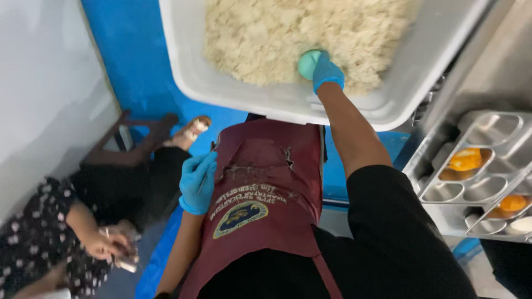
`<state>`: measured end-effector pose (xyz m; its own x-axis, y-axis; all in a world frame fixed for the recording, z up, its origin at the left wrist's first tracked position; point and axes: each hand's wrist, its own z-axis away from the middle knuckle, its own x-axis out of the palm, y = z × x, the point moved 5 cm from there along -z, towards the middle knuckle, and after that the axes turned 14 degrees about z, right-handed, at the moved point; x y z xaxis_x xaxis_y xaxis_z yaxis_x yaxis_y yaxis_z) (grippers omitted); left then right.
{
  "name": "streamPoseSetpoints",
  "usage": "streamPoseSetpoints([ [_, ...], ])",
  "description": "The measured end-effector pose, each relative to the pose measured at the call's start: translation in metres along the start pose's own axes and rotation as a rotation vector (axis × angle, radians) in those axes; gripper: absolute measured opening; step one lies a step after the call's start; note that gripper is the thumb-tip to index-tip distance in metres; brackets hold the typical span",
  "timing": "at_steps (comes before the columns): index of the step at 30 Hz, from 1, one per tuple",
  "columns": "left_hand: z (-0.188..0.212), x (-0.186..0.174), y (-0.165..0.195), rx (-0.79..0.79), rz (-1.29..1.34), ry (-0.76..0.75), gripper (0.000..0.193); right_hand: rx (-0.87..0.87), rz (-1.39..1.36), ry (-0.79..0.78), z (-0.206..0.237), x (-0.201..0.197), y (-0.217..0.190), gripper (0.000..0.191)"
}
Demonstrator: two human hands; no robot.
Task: The person scoops white rice from a large container into compartmentalized metal trays using a plastic scoop, then uses tongs to place a fried snack into another compartment. The person repeats this process for multiple trays.
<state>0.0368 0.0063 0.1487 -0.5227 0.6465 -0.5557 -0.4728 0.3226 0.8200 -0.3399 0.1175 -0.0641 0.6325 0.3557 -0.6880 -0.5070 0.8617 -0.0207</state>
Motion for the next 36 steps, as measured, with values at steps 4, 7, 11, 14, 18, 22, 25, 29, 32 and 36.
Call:
streamPoseSetpoints([
  [4,0.012,-0.007,0.0,-0.066,0.058,0.031,0.026,-0.055,0.17,-0.314,0.004,0.018,-0.015,0.037],
  [7,-0.003,-0.001,0.006,-0.01,0.139,0.017,0.025,-0.061,0.256,-0.427,0.011,-0.001,0.008,0.029],
  [11,-0.043,0.009,0.028,0.07,0.188,-0.025,0.022,0.02,0.201,-0.509,0.029,-0.028,0.079,0.019],
  [14,-0.079,0.019,0.064,0.253,0.224,-0.003,0.022,-0.001,-0.175,-0.604,0.063,-0.028,0.126,0.011],
  [18,-0.128,0.058,0.115,0.412,0.303,-0.09,0.015,-0.179,-1.25,-0.712,0.136,-0.011,0.146,0.005],
  [22,-0.171,0.133,0.168,0.479,0.286,-0.306,0.016,-0.33,-1.807,-0.56,0.196,0.012,0.155,0.009],
  [25,-0.187,0.203,0.21,0.519,0.291,-0.449,0.016,-0.202,-1.916,-0.298,0.241,0.047,0.209,0.022],
  [29,-0.184,0.303,0.258,0.501,0.144,-0.591,0.013,-0.041,-1.984,-0.052,0.313,0.085,0.298,0.033],
  [32,-0.163,0.374,0.3,0.646,0.268,-0.868,0.026,0.371,-1.706,0.067,0.364,0.098,0.375,0.039],
  [36,-0.153,0.444,0.333,0.594,-0.037,-0.909,0.033,0.824,-0.966,0.473,0.379,0.078,0.431,0.043],
])
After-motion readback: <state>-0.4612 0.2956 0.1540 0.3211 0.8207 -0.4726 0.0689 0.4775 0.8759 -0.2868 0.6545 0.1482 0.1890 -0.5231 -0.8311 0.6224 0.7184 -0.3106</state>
